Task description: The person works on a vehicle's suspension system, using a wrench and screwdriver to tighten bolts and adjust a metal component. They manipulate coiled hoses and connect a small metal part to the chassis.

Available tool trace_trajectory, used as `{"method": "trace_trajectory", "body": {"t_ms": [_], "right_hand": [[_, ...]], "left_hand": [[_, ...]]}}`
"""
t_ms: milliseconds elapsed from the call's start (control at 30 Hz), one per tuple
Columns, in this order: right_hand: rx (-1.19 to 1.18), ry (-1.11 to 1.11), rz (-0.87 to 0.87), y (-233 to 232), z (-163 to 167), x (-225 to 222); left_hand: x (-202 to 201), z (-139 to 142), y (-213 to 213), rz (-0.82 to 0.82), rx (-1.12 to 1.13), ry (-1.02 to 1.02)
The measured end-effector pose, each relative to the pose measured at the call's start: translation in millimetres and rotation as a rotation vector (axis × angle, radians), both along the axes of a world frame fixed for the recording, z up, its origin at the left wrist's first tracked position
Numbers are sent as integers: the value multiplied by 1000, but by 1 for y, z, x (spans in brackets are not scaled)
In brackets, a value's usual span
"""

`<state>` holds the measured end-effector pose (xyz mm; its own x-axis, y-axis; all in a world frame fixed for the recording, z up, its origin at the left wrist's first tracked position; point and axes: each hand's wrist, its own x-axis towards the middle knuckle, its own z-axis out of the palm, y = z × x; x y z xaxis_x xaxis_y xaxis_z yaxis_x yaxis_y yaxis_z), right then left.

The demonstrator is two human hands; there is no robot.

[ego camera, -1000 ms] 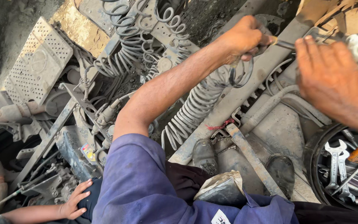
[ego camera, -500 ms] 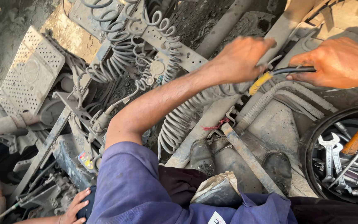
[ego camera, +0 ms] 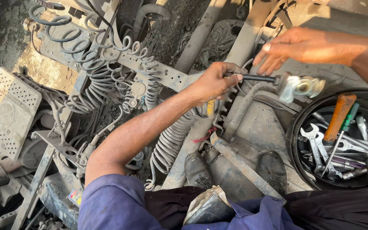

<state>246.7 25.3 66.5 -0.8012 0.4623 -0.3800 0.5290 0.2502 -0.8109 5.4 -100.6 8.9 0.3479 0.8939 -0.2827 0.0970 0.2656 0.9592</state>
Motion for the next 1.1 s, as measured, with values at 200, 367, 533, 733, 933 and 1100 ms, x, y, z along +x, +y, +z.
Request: {"method": "trace_trajectory", "body": {"t_ms": [200,367,533,733,933,1100], "right_hand": [[23,37,-102,18,-22,30],[310,-74,102,3,-59,47],[385,-213,-21,-7,-63,52],[290,-38,-99,-1,-58,63],[2,-208,-331,-4,-44,52],[-164,-271,-475,-14,-31,38]], "left_hand": [[-12,-2,1,90,-100,51],[-17,-5,6,175,-121,-47],[-17,-11,12,180,-108,-25],[-8,-15,16,93,421,496],[30,-19,24,-66,355,594],[65,-28,27,-19,598,542]]}}
